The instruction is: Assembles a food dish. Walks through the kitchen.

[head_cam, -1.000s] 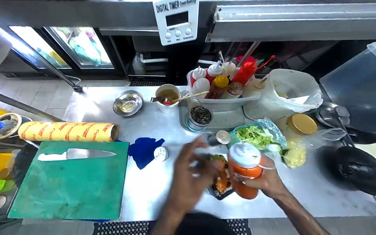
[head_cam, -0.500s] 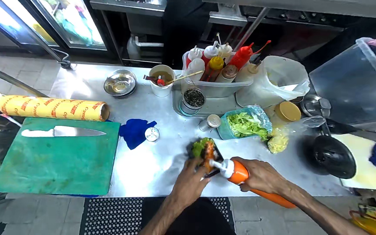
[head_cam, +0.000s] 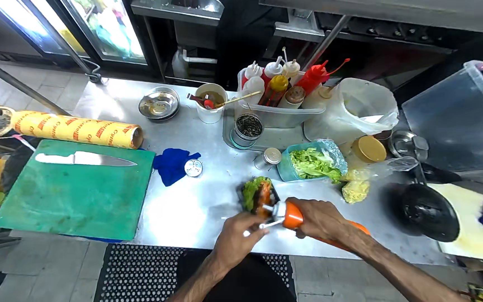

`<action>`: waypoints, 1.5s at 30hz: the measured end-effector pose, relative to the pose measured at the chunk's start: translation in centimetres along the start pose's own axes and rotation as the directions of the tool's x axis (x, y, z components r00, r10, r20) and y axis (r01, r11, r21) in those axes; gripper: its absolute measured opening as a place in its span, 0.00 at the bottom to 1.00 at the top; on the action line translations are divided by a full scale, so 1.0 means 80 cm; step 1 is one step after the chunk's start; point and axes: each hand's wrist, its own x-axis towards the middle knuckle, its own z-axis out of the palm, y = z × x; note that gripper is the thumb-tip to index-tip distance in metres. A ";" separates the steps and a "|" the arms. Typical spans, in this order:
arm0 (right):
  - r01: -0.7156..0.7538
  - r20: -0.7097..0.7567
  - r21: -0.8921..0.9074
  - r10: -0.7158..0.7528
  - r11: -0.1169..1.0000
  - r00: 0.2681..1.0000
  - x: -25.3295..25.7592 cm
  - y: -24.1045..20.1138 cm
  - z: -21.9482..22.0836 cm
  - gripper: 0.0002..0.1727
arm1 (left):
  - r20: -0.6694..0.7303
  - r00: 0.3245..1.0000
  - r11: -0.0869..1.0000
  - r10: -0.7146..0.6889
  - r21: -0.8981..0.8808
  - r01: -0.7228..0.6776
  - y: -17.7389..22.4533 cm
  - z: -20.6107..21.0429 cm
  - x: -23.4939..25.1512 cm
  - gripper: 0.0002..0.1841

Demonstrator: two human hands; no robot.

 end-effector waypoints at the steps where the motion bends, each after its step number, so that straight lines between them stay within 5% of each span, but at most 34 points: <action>1: 0.005 -0.007 -0.043 -0.005 0.999 1.000 0.002 -0.004 -0.003 0.46 | -0.002 1.000 1.000 0.011 0.027 -0.011 -0.002 0.004 -0.010 0.12; 11: 0.124 0.174 -0.395 -0.058 0.910 0.983 0.018 -0.028 -0.014 0.44 | 0.116 0.984 0.981 -0.132 0.160 0.112 -0.020 0.045 -0.057 0.15; 18: 0.057 -0.038 -0.436 -0.081 0.898 0.996 0.038 -0.034 -0.024 0.44 | -0.084 0.972 0.966 -0.218 0.119 0.227 -0.022 0.038 -0.047 0.15; 23: 0.135 0.175 -0.547 -0.045 0.826 0.983 0.035 -0.049 -0.040 0.40 | 0.008 0.964 0.953 -0.265 0.157 0.260 -0.030 0.038 -0.047 0.15; 29: 0.021 -0.060 -0.534 -0.063 0.845 0.996 0.047 -0.052 -0.045 0.43 | -0.067 0.953 0.951 -0.294 0.077 0.299 -0.031 0.045 -0.036 0.16; 35: 0.099 0.147 -0.613 -0.010 0.784 0.989 0.040 -0.055 -0.050 0.38 | -0.005 0.954 0.953 -0.299 0.050 0.299 -0.040 0.047 -0.033 0.15; 41: -0.050 -0.135 -0.564 -0.033 0.824 0.990 0.048 -0.054 -0.049 0.42 | -0.058 0.952 0.951 -0.302 0.050 0.305 -0.039 0.049 -0.018 0.16; 45: 0.002 0.056 -0.605 0.041 0.797 0.998 0.037 -0.057 -0.054 0.36 | 0.009 0.952 0.948 -0.307 0.085 0.306 -0.038 0.043 -0.012 0.15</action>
